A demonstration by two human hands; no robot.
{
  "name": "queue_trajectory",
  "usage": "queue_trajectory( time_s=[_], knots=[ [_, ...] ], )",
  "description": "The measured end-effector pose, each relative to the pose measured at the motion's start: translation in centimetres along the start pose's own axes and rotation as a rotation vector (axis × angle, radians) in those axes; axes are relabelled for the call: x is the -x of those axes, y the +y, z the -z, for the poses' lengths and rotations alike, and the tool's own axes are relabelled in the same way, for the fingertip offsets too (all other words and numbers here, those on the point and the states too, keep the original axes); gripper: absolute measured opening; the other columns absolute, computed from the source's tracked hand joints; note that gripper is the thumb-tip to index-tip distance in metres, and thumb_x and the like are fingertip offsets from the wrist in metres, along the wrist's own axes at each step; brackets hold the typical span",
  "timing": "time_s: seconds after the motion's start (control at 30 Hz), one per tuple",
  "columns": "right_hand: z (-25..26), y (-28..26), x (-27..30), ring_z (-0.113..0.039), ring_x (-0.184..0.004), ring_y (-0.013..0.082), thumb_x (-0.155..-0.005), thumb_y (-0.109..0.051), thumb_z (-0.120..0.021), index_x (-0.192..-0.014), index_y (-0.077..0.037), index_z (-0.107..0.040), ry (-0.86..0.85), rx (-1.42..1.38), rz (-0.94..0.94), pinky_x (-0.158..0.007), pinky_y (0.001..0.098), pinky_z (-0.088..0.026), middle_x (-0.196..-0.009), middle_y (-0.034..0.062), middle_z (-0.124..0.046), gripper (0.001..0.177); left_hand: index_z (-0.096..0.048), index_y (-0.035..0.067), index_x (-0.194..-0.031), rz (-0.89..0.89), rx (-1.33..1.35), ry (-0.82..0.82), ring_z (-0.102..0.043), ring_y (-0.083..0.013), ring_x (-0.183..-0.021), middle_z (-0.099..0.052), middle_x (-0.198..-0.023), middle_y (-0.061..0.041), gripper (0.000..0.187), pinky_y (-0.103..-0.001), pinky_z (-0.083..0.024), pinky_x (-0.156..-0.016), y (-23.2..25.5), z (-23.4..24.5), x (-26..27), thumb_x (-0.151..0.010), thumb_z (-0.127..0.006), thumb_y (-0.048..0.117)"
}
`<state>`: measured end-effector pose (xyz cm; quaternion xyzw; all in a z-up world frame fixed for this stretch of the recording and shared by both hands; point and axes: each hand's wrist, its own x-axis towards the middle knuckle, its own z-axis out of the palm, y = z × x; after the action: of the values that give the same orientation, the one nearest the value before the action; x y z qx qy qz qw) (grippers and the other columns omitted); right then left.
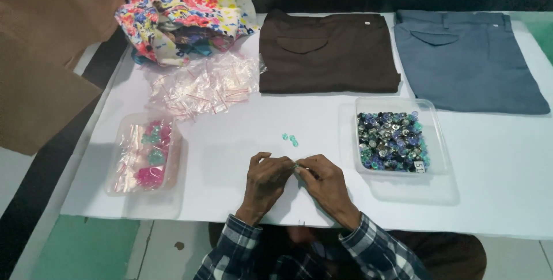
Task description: A person is sorting small light blue beads and placing them into small clear plastic bags on a work table.
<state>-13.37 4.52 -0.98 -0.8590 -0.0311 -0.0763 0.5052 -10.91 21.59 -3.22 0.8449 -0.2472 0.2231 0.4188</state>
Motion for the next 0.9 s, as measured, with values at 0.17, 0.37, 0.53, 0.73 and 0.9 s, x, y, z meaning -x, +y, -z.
queue_trajectory(
  time_s=[0.17, 0.37, 0.53, 0.73, 0.9],
  knots=[
    [-1.4, 0.5, -0.1, -0.073, -0.073, 0.0189, -0.096, -0.024, -0.069, -0.107, -0.016, -0.080, 0.003, 0.275, 0.051, -0.062, 0.0303, -0.060, -0.087, 0.0052, -0.073, 0.017, -0.075, 0.028, -0.093, 0.114, -0.115, -0.114, -0.072, -0.0079, -0.087, -0.076, -0.083, 0.010, 0.016, -0.035, -0.044, -0.102, -1.6, -0.8, 0.8, -0.085, -0.079, 0.014],
    [-2.8, 2.0, -1.8, -0.072, -0.072, 0.0195, -0.098, -0.022, -0.067, -0.109, -0.019, -0.079, 0.067, 0.400, 0.113, -0.063, 0.0308, -0.059, -0.083, 0.0046, -0.069, 0.016, -0.075, 0.022, -0.096, 0.205, -0.067, -0.130, -0.071, -0.0169, -0.084, -0.072, -0.089, 0.001, 0.012, -0.035, -0.055, -0.090, -2.6, -0.6, -0.7, -0.086, -0.078, 0.017],
    [-3.4, 3.3, -3.5, -0.071, -0.068, 0.0184, -0.097, -0.024, -0.068, -0.112, -0.015, -0.077, 0.142, 0.353, 0.105, -0.059, 0.0300, -0.058, -0.081, 0.0049, -0.069, 0.019, -0.073, 0.024, -0.105, 0.276, 0.032, -0.132, -0.070, -0.0139, -0.085, -0.070, -0.092, 0.003, 0.016, -0.030, -0.052, -0.092, -4.5, -1.5, -2.0, -0.090, -0.075, 0.021],
    [-3.5, 3.6, -4.5, -0.071, -0.068, 0.0205, -0.098, -0.034, -0.066, -0.116, -0.013, -0.072, 0.167, 0.287, 0.108, -0.058, 0.0312, -0.057, -0.080, 0.0057, -0.067, 0.028, -0.070, 0.021, -0.110, 0.248, -0.012, -0.165, -0.070, -0.0189, -0.089, -0.069, -0.094, 0.001, 0.021, -0.033, -0.053, -0.091, -5.5, -2.1, -3.6, -0.089, -0.075, 0.022],
    [-2.8, 2.8, -3.7, -0.075, -0.075, 0.0245, -0.098, -0.019, -0.065, -0.121, -0.008, -0.060, 0.176, 0.272, 0.224, -0.060, 0.0314, -0.064, -0.090, 0.0082, -0.066, 0.026, -0.069, 0.014, -0.115, 0.213, 0.034, -0.079, -0.072, -0.0254, -0.089, -0.070, -0.105, -0.006, 0.034, -0.040, -0.054, -0.089, -3.2, -0.8, -4.0, -0.083, -0.081, 0.018]
  ],
)
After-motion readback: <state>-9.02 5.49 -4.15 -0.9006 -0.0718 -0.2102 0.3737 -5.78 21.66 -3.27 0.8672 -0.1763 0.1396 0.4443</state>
